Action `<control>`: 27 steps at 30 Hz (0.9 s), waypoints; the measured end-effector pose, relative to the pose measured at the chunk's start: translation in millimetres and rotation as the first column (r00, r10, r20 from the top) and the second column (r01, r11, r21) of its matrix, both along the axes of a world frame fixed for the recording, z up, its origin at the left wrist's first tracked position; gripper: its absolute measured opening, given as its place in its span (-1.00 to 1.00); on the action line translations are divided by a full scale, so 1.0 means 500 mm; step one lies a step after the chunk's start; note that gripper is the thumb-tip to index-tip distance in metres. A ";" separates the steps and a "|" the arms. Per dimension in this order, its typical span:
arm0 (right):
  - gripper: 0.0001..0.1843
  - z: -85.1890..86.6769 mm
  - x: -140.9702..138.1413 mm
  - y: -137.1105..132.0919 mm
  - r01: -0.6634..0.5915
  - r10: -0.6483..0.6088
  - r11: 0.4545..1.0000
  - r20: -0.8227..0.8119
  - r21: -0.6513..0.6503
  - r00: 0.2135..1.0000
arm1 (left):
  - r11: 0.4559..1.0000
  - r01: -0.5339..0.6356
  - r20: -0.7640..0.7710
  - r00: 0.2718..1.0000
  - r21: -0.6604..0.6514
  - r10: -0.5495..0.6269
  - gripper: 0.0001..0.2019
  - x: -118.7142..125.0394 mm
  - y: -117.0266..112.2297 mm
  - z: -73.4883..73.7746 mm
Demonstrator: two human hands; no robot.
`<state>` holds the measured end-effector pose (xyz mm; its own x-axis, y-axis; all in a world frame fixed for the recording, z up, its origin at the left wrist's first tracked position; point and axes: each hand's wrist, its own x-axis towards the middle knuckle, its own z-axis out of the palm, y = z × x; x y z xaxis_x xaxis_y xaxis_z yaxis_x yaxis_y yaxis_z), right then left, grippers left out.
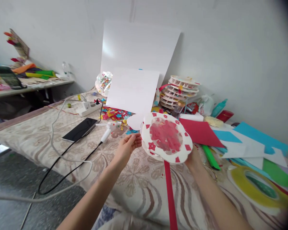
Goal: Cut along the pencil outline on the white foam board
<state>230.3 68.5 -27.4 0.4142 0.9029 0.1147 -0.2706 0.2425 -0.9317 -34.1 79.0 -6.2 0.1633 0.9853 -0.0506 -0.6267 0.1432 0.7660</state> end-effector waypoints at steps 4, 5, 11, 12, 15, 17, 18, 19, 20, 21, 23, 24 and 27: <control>-0.68 -0.001 -0.005 -0.004 -0.037 0.035 0.998 -0.041 -0.054 0.999 | 1.000 0.001 -0.020 1.000 0.014 -0.001 -0.63 0.003 0.001 0.013; -0.66 -0.002 -0.006 -0.006 -0.048 0.045 0.997 -0.044 -0.062 0.998 | 1.000 -0.003 -0.023 1.000 0.014 0.003 -0.62 0.003 0.002 0.015; -0.59 0.003 -0.007 -0.011 -0.096 0.092 0.990 -0.044 -0.107 0.995 | 1.000 0.012 -0.050 0.999 0.016 -0.011 -0.62 0.002 0.019 0.017; -0.57 0.004 -0.007 -0.011 -0.104 0.099 0.988 -0.042 -0.115 0.994 | 1.000 0.021 -0.053 0.998 0.017 -0.020 -0.62 0.000 0.021 0.018; -0.52 0.007 -0.006 -0.013 -0.126 0.123 0.983 -0.034 -0.131 0.992 | 0.999 0.042 -0.049 0.998 0.010 -0.041 -0.61 -0.005 0.027 0.022; -0.53 0.008 -0.007 -0.017 -0.142 0.139 0.980 -0.031 -0.136 0.990 | 0.999 0.051 -0.027 0.998 -0.002 -0.051 -0.59 -0.008 0.028 0.024; -0.54 0.007 -0.007 -0.019 -0.150 0.147 0.979 -0.031 -0.137 0.989 | 0.998 0.057 -0.013 0.998 -0.008 -0.057 -0.60 -0.009 0.028 0.025; -0.54 0.007 -0.008 -0.021 -0.158 0.155 0.978 -0.032 -0.140 0.987 | 0.998 0.065 0.001 0.998 -0.012 -0.065 -0.60 -0.009 0.027 0.025; -0.55 0.006 -0.009 -0.022 -0.165 0.161 0.976 -0.034 -0.142 0.986 | 0.997 0.074 0.014 0.997 -0.015 -0.074 -0.62 -0.009 0.025 0.026; -0.55 0.006 -0.010 -0.024 -0.170 0.167 0.975 -0.036 -0.144 0.985 | 0.997 0.082 0.026 0.996 -0.015 -0.082 -0.63 -0.008 0.023 0.026; -0.56 0.005 -0.013 -0.024 -0.185 0.180 0.972 -0.042 -0.146 0.983 | 0.996 0.094 0.046 0.995 -0.008 -0.093 -0.65 -0.003 0.018 0.024; -0.57 0.006 -0.016 -0.024 -0.194 0.190 0.970 -0.046 -0.147 0.981 | 0.995 0.097 0.054 0.994 -0.001 -0.096 -0.65 -0.001 0.015 0.023; -0.62 0.008 -0.025 -0.025 -0.221 0.215 0.964 -0.058 -0.148 0.975 | 0.996 0.091 0.064 0.994 0.022 -0.092 -0.66 0.007 0.010 0.018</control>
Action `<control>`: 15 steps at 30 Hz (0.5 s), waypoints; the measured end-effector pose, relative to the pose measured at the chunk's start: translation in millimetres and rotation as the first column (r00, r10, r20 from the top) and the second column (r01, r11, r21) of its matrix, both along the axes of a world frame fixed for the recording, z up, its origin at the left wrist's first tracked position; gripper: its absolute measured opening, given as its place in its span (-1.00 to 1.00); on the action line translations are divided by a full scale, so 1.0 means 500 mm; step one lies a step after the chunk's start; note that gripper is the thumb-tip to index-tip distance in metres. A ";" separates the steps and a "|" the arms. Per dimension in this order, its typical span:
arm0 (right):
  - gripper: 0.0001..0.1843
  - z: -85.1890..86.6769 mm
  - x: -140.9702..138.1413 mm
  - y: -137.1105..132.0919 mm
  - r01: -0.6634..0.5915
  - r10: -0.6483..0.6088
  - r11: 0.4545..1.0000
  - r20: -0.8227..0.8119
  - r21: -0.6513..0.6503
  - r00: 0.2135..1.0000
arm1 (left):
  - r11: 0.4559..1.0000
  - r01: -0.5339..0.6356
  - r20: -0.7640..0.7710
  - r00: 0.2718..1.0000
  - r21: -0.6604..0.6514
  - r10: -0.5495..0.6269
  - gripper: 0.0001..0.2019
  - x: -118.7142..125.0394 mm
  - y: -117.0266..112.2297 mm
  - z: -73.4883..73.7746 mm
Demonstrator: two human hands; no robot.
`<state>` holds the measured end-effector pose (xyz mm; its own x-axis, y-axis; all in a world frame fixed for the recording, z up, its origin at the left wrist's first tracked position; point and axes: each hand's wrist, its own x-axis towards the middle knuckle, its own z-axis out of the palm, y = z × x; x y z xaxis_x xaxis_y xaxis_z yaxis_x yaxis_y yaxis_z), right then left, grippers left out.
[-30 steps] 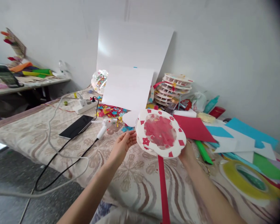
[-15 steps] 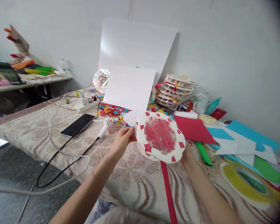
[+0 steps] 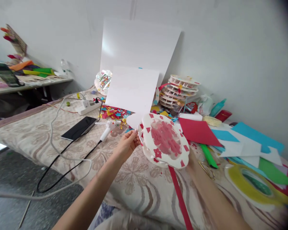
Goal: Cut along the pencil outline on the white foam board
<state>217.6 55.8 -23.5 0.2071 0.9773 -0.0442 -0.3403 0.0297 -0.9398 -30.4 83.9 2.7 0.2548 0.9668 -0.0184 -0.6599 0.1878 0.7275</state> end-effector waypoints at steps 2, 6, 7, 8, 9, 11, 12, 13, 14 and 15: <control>-0.63 0.002 -0.007 -0.004 -0.001 0.001 1.000 -0.004 0.009 1.000 | 1.000 -0.019 -0.004 1.000 0.014 0.019 -0.65 0.003 -0.001 -0.005; -0.63 0.010 -0.018 -0.011 0.034 -0.035 0.999 0.005 0.034 0.999 | 0.997 -0.063 -0.022 0.998 0.035 0.064 -0.62 0.005 0.002 -0.016; -0.64 0.012 -0.019 -0.011 0.040 -0.041 0.999 0.007 0.036 0.999 | 0.997 -0.070 -0.027 0.997 0.038 0.071 -0.62 0.005 0.002 -0.018; -0.65 0.014 -0.020 -0.011 0.044 -0.044 0.998 0.010 0.039 0.999 | 0.996 -0.075 -0.031 0.997 0.039 0.076 -0.62 0.006 0.002 -0.019; -0.65 0.016 -0.020 -0.011 0.046 -0.047 0.998 0.013 0.042 0.999 | 0.996 -0.078 -0.035 0.996 0.038 0.079 -0.62 0.006 0.001 -0.020; -0.64 0.019 -0.018 -0.009 0.050 -0.051 0.998 0.023 0.045 0.998 | 0.997 -0.076 -0.044 0.996 0.031 0.078 -0.61 0.005 -0.001 -0.021; -0.64 0.019 -0.016 -0.007 0.053 -0.054 0.998 0.030 0.044 0.998 | 0.997 -0.070 -0.050 0.996 0.026 0.071 -0.60 0.003 -0.002 -0.021; -0.64 0.018 -0.013 -0.006 0.056 -0.058 0.998 0.038 0.041 0.998 | 0.998 -0.059 -0.059 0.996 0.020 0.060 -0.60 0.001 -0.002 -0.020; -0.64 0.017 -0.009 -0.003 0.061 -0.063 0.997 0.045 0.038 0.997 | 0.999 -0.044 -0.069 0.997 0.013 0.044 -0.60 -0.002 -0.002 -0.020; -0.65 0.015 -0.003 -0.001 0.067 -0.069 0.997 0.051 0.035 0.996 | 1.000 -0.026 -0.080 0.996 0.006 0.027 -0.61 -0.006 -0.002 -0.019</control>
<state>216.1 55.4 -15.8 0.2744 0.9616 0.0004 -0.2868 0.0822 -0.9545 -33.5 83.0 -6.7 0.2271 0.9733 -0.0332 -0.6040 0.1675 0.7792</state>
